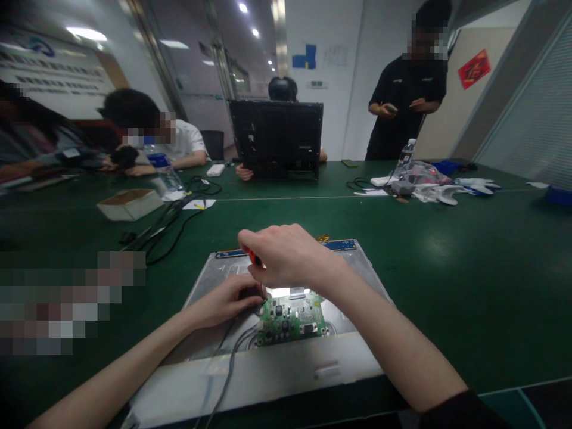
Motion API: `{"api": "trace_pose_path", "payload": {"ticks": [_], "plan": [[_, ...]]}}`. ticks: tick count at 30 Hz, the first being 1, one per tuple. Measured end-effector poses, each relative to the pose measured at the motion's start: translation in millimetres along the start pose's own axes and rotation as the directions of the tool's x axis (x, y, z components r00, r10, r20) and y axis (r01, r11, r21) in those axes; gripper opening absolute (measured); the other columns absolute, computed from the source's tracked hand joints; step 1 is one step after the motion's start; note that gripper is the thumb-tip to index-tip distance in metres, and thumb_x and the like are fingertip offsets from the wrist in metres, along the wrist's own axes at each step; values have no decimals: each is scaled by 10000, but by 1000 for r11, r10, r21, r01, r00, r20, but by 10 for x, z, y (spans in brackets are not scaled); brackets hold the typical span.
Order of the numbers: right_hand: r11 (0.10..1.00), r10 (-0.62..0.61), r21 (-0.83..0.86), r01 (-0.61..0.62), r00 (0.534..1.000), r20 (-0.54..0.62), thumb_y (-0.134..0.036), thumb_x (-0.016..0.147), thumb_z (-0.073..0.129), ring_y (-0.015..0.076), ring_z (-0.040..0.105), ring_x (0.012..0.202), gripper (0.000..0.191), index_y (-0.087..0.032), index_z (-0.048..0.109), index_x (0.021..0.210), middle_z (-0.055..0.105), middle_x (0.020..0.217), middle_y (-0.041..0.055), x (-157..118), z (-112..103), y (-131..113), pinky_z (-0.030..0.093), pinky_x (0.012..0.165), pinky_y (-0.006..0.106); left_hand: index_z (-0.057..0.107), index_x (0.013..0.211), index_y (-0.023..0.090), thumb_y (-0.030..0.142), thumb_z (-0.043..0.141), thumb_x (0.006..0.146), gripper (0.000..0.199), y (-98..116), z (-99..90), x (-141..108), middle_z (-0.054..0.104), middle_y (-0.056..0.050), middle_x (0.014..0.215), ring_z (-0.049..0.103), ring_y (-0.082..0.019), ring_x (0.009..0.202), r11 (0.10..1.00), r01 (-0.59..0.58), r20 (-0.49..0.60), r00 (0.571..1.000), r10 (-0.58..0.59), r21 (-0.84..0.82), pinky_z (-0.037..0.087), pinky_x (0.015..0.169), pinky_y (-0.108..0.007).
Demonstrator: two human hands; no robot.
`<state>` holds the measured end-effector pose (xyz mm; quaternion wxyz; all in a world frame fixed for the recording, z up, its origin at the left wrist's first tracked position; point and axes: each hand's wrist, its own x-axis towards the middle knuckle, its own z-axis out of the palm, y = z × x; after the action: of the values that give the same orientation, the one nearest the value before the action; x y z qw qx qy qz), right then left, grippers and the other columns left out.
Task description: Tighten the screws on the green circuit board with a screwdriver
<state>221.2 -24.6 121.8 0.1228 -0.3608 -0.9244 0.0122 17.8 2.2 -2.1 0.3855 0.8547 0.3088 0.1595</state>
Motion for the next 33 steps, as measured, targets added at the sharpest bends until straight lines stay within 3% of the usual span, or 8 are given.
{"api": "trace_pose_path", "payload": {"ticks": [33], "plan": [[999,-1,-42,0,1000,-19,-237,838,520,129,514,653,144,-182,535,970,675,847,19,-11,-7,-24,213,505,263,626,869,166,205,563,873,74,-16,10,7,651,-23,825,585,-177,757,1000,-5,-7,1000,5,-14,449,693,-286]]}}
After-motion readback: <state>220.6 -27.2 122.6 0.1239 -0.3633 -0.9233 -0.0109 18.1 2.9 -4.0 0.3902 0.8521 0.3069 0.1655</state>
